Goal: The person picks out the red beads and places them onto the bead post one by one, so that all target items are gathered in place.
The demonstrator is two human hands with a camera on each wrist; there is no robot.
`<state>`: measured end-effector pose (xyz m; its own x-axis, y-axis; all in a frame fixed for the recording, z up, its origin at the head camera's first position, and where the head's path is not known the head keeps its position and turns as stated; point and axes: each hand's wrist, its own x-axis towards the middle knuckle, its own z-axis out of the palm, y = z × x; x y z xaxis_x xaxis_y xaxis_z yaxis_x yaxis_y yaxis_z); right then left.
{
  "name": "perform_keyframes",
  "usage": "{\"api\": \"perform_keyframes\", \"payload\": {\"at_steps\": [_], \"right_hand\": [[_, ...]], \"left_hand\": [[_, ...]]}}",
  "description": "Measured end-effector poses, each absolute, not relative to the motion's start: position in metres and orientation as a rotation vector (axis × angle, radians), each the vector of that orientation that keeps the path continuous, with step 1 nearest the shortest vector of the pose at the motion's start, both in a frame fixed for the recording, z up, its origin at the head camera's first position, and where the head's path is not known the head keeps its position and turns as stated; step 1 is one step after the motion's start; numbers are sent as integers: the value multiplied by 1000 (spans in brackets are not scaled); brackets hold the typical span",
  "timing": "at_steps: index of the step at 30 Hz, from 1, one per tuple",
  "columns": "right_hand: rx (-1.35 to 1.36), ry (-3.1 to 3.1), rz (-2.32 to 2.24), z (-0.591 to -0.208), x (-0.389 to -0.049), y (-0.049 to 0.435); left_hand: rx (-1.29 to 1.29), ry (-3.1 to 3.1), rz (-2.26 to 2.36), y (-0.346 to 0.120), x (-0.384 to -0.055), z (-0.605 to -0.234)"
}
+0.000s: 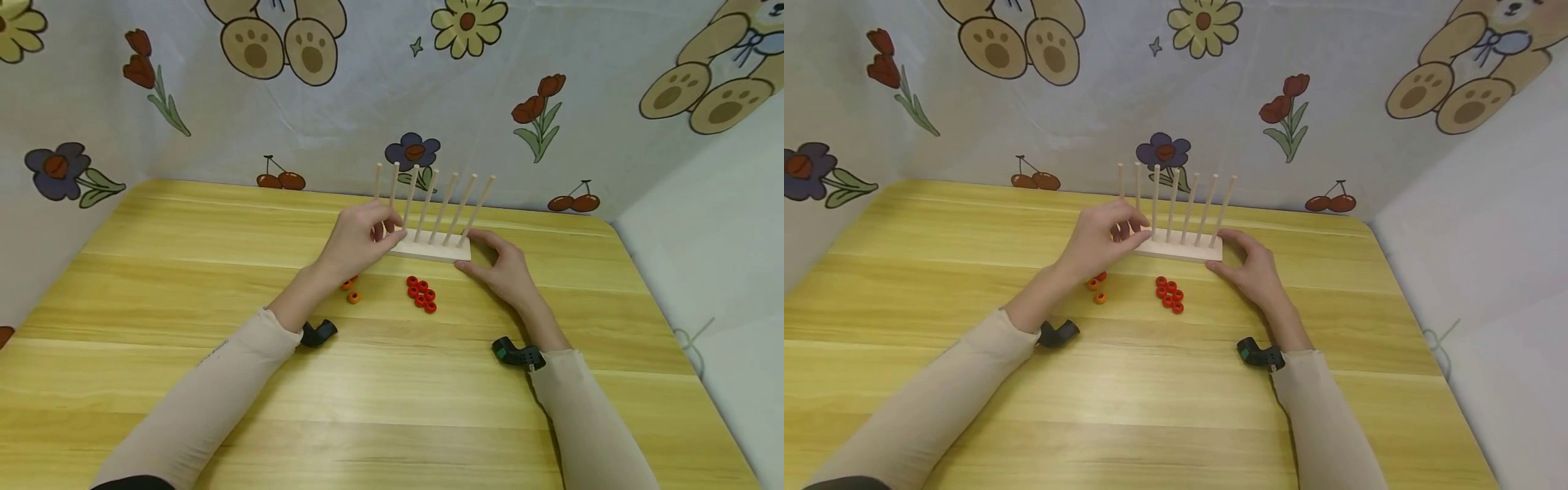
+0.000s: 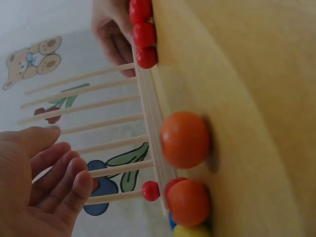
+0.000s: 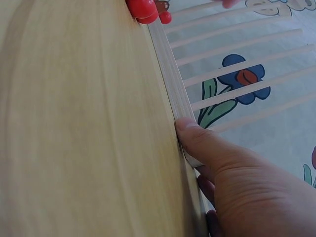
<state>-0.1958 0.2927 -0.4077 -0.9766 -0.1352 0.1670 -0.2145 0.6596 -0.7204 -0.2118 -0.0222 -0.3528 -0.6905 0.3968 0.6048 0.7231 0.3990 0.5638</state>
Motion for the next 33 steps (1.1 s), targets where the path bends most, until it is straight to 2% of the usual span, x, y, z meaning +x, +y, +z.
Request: {"api": "perform_keyframes", "payload": {"at_steps": [16,25,33], "right_hand": [[268,-2775,1223,-408,-196,293],[272,-2764,1234,-408,-196,292],[268,-2765,1237,-407,-195,292]], "left_hand": [[-1193,-2725,-1169,-10,-209,-371],[-1381,-2789,-1237,-2,-202,-376],[-1415,-2790,-1190,-1,-200,-377]]}}
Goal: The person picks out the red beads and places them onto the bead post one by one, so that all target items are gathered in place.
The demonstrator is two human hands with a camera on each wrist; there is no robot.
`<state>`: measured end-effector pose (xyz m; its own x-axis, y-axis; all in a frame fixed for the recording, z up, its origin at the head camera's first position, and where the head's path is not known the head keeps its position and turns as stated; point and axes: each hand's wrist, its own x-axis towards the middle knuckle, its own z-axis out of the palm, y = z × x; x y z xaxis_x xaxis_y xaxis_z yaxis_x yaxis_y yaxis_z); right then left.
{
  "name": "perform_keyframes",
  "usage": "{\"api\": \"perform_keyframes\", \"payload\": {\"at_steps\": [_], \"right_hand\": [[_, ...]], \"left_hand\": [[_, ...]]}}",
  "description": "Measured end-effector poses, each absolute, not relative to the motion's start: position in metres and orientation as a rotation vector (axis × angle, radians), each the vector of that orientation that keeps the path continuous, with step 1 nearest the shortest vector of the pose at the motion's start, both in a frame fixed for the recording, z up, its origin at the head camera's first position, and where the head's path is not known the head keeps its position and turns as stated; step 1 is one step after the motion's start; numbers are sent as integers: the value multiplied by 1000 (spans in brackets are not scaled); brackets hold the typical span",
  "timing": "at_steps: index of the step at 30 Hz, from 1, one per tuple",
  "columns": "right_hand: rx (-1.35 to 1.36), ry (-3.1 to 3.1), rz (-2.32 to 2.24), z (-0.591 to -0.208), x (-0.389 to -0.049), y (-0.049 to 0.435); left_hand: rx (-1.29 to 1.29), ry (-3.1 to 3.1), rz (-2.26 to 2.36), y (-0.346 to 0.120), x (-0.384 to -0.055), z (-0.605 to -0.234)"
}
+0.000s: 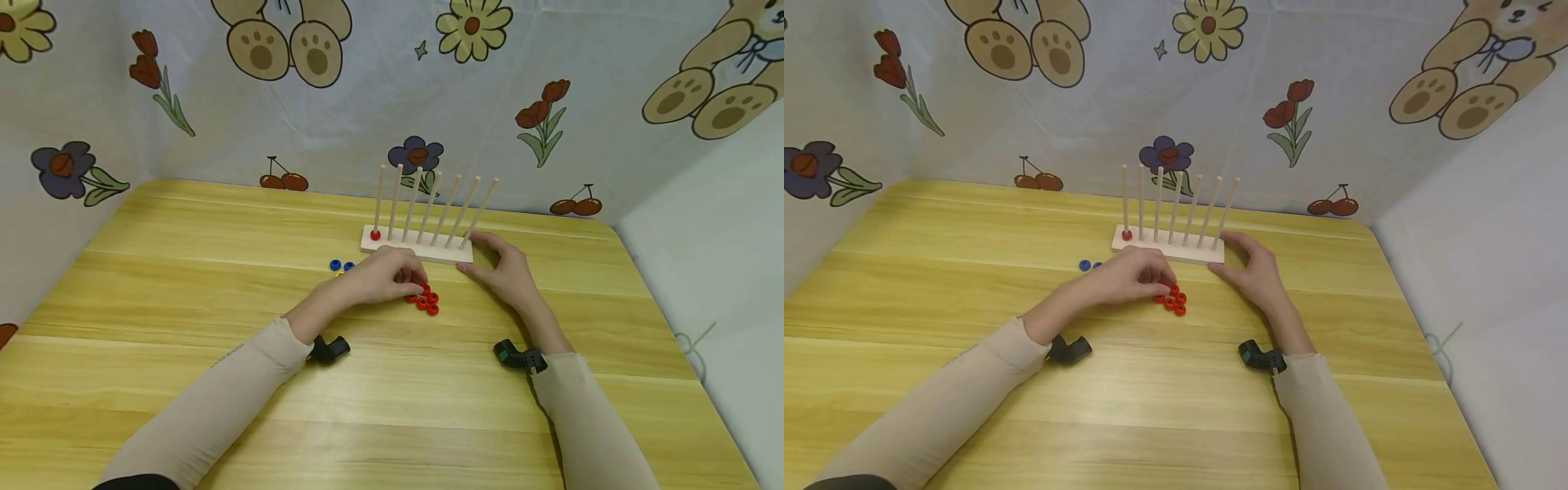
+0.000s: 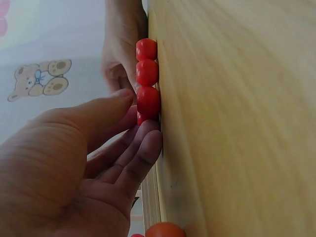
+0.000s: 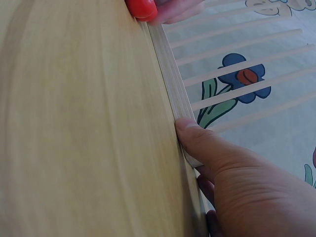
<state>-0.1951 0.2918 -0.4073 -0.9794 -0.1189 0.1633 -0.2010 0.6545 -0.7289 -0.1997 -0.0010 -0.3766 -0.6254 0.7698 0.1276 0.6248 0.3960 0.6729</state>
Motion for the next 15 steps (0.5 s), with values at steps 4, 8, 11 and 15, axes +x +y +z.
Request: {"api": "perform_keyframes", "payload": {"at_steps": [4,8,11,15], "right_hand": [[266,-2768,1234,-408,-195,293],[267,-2775,1220,-408,-195,293],[261,-2777,1212,-408,-195,292],[268,-2776,1206,-407,-196,293]], "left_hand": [[1230,2457,1014,-2,-200,-377],[1213,2448,1005,-3,-201,-376],[1199,2436,1016,-3,-201,-376],[1176,2431,1029,-2,-202,-376]]}}
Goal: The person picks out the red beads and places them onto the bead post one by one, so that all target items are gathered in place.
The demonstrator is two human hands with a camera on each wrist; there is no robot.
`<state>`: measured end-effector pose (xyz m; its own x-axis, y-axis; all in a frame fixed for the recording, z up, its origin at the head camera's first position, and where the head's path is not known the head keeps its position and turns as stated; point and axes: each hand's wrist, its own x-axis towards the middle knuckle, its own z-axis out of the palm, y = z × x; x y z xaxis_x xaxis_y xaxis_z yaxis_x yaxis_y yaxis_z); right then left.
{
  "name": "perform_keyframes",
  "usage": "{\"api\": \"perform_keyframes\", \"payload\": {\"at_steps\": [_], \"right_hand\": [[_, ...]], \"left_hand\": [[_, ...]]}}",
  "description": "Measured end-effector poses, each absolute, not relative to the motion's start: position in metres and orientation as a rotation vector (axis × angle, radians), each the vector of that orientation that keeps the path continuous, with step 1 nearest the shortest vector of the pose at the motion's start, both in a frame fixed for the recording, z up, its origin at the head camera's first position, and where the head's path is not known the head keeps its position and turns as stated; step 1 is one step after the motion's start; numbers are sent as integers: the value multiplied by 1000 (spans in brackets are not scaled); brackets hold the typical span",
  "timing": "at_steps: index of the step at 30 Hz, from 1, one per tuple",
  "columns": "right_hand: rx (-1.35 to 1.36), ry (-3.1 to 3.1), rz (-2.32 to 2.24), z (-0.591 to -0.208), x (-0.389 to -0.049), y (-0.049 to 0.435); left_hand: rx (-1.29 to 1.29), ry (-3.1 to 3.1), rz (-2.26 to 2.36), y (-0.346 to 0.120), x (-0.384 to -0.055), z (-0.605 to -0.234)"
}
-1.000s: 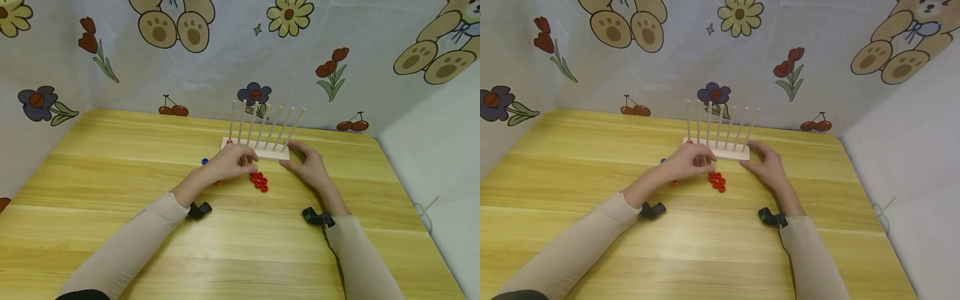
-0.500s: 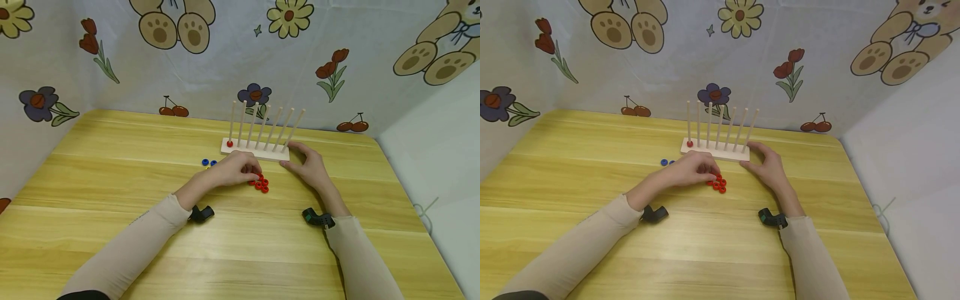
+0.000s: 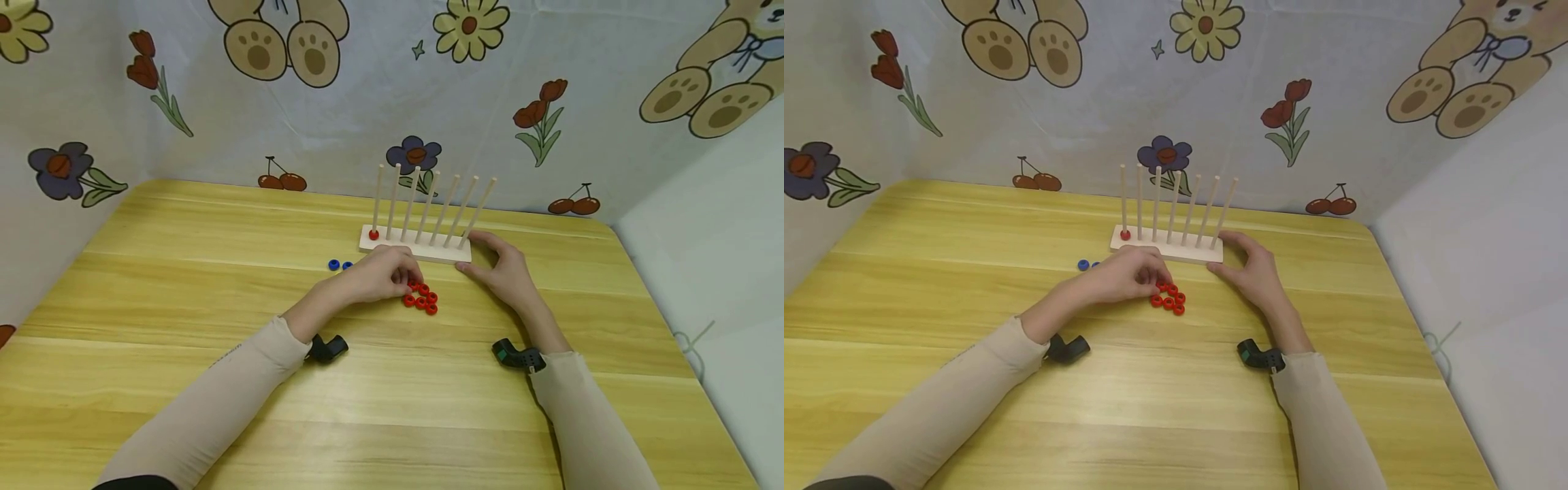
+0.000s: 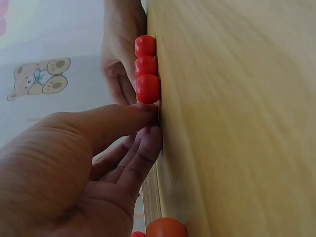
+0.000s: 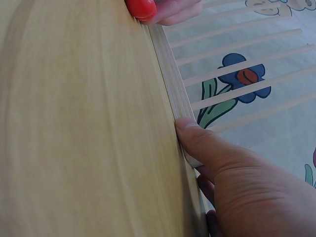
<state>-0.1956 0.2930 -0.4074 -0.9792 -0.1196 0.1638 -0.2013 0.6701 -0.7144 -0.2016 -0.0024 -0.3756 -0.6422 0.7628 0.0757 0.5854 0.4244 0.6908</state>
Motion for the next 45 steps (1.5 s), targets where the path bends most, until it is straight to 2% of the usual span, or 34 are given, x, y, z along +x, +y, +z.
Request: {"api": "perform_keyframes", "payload": {"at_steps": [22,45], "right_hand": [[287,-2764,1227,-408,-195,293],[293,-2765,1224,-408,-196,294]], "left_hand": [[1225,2545,1047,-2,-205,-374],[1258,2861,1712,-25,-213,-310]]}}
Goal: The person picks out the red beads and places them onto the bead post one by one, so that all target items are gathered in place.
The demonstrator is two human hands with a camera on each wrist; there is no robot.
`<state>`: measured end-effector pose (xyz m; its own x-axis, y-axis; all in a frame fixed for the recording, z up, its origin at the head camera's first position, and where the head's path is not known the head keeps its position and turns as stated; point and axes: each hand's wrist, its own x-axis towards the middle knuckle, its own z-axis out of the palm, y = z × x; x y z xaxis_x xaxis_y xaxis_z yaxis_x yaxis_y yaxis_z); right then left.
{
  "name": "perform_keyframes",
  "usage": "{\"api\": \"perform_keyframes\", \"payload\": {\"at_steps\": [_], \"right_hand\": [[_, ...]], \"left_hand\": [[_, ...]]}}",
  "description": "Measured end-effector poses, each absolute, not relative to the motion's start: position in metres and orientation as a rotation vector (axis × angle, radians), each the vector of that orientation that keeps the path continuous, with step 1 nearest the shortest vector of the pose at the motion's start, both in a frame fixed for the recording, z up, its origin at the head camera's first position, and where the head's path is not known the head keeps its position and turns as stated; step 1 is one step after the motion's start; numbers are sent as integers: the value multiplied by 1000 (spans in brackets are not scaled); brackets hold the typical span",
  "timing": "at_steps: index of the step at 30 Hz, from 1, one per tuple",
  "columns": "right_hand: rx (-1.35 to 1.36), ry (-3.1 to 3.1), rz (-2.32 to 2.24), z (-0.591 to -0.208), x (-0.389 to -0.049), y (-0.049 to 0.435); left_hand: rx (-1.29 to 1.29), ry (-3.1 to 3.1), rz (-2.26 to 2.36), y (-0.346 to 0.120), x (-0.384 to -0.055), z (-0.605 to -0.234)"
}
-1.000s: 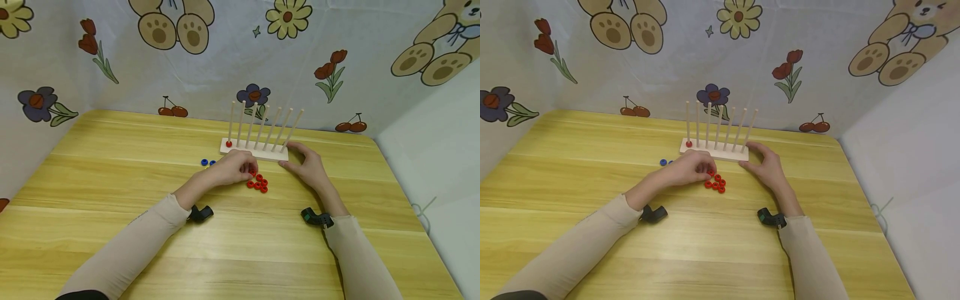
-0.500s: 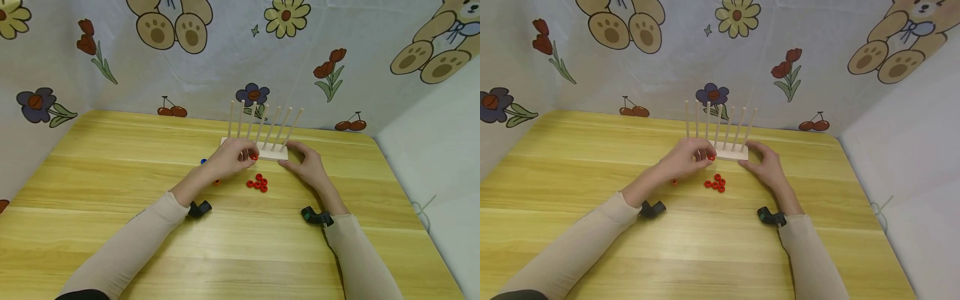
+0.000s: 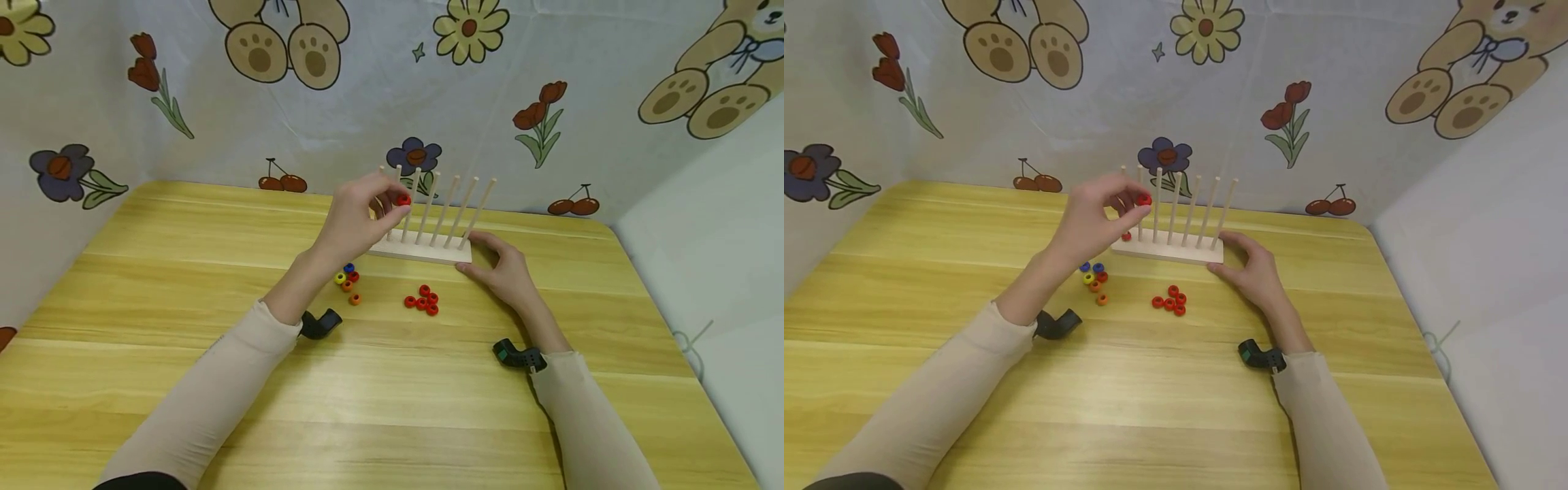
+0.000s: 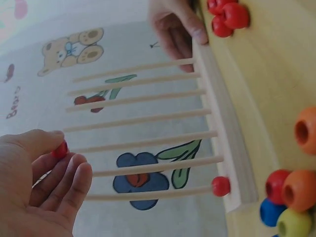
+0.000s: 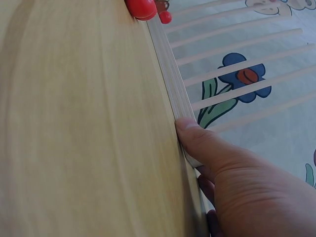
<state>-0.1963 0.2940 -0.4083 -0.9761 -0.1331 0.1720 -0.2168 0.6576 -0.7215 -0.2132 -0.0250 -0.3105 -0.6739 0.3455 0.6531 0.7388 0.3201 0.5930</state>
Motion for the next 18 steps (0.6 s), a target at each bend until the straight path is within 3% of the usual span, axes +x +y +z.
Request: {"api": "perform_keyframes", "payload": {"at_steps": [9,18], "right_hand": [[271,-2765,1229,-409,-195,294],[283,-2756,1226,-409,-196,294]], "left_hand": [[-696,-2021,-1284,-35,-219,-290],[-591,-2078,-1230,-37,-223,-293]]}}
